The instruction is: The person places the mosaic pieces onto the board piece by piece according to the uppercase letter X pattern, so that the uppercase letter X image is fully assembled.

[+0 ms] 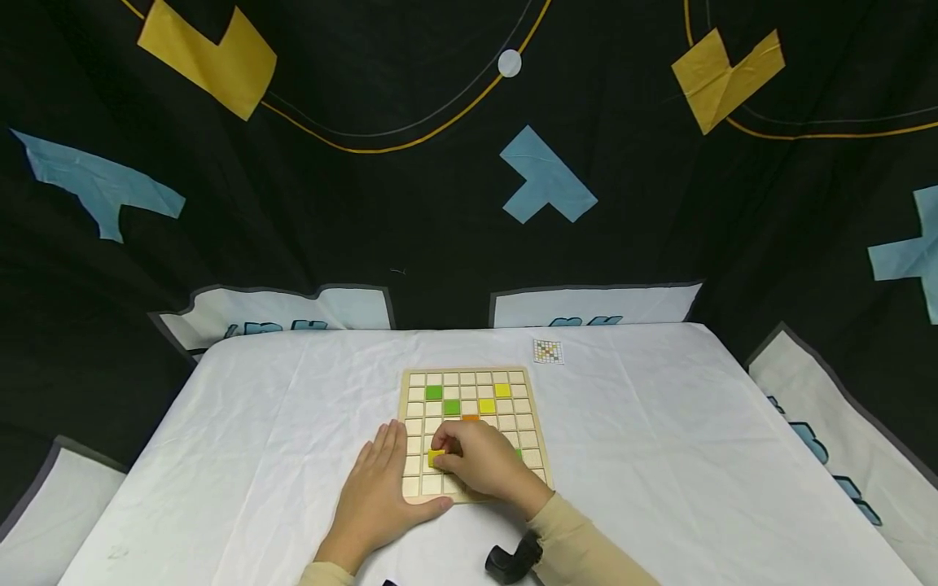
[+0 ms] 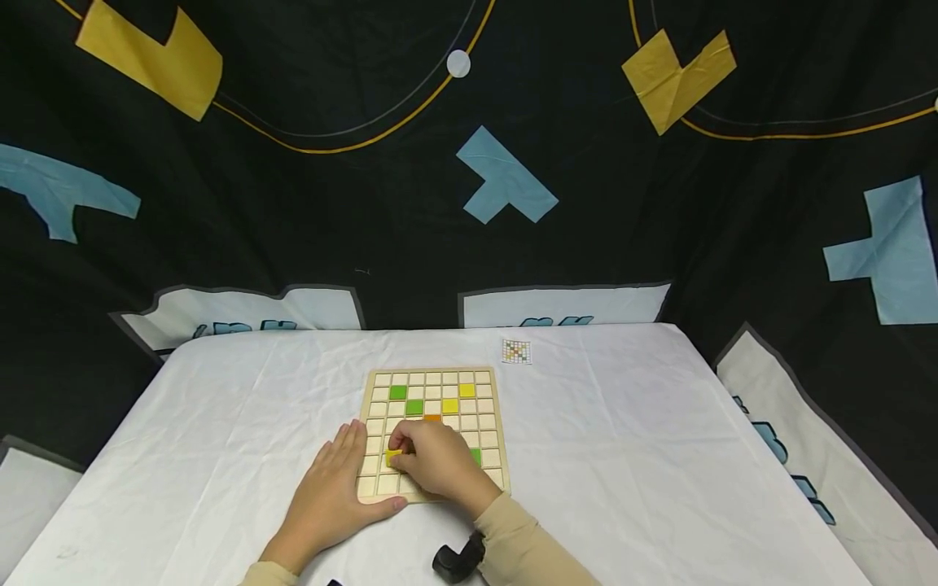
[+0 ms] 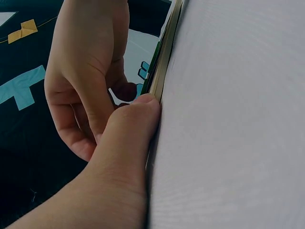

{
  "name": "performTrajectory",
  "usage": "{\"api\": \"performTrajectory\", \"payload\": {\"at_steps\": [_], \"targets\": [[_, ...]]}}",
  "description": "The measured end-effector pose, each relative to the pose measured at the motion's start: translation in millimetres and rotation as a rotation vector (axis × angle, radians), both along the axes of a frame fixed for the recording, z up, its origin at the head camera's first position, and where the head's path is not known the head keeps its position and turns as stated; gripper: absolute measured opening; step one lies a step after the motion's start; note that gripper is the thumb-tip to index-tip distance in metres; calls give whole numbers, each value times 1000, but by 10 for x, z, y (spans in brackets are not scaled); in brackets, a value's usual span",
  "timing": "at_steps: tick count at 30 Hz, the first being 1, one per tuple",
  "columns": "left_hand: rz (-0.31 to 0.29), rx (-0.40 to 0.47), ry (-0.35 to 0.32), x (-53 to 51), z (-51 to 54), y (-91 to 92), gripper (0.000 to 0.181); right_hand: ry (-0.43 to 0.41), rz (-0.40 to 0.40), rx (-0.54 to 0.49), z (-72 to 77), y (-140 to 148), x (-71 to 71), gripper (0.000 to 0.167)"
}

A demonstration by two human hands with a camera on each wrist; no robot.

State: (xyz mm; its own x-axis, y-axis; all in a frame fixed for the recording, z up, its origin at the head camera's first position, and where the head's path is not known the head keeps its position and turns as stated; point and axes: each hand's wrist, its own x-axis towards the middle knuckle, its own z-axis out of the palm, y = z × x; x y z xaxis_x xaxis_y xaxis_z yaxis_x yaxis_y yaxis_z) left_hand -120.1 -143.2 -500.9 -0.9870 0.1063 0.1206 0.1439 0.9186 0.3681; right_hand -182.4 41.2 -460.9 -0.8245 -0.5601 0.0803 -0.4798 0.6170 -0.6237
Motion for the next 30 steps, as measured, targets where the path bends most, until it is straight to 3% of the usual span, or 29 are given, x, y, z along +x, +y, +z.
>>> {"api": "performTrajectory", "payload": {"at_steps": [7, 20, 30], "targets": [[3, 5, -5, 1, -7, -2, 131, 30, -19, 4, -27, -55, 24, 10], [5, 10, 8, 0, -16, -2, 131, 121, -3, 65, -46, -81, 37, 10], [5, 14, -4, 6, -5, -6, 131, 144, 22, 88, -71, -57, 45, 9]]}}
